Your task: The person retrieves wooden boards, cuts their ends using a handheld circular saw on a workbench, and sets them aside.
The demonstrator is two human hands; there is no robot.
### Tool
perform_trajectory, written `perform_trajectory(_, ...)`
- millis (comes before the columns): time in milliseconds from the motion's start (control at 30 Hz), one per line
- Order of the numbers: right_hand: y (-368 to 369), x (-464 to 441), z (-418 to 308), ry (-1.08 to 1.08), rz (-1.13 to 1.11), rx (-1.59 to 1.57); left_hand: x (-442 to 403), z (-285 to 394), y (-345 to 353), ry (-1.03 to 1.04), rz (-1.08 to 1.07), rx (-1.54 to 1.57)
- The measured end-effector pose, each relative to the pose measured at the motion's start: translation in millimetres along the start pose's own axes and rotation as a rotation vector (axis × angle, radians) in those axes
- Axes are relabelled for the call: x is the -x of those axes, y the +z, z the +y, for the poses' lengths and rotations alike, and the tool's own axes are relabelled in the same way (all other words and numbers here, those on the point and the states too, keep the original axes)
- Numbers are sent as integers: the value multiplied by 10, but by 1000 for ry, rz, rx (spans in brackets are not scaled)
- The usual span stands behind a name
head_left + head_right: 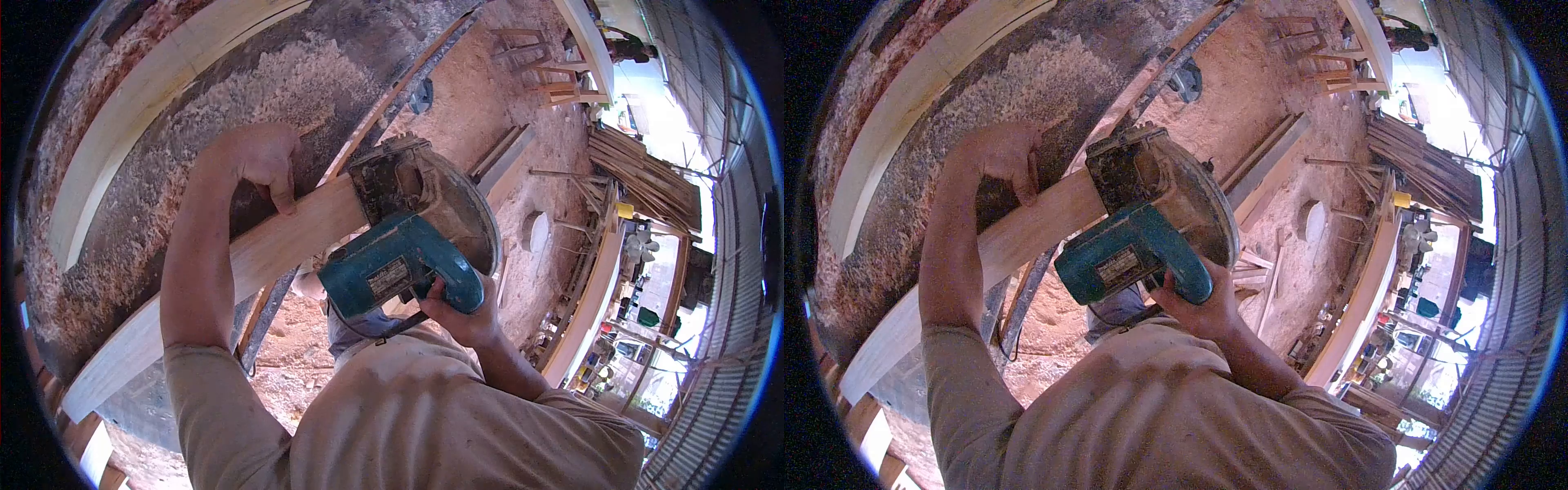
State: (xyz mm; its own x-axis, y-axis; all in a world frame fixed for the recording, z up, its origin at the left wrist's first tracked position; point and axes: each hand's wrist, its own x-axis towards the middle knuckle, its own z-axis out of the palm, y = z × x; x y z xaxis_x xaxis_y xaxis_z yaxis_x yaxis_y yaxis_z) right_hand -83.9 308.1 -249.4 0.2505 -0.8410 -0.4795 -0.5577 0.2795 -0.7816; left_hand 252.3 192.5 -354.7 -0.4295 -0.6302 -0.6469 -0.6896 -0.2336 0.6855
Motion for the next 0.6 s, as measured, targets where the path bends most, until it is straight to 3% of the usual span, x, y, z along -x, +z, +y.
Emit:
perform_trajectory(267,-14,18,-4,33,25,3,-52,-67,-25,7,-69,78)
perform_trajectory(333,-1,4,8,22,26,5,-101,-84,2,8,-54,-74)
perform_trajectory(600,-3,-34,-42,12,20,-5,-108,-88,25,31,-25,-44)
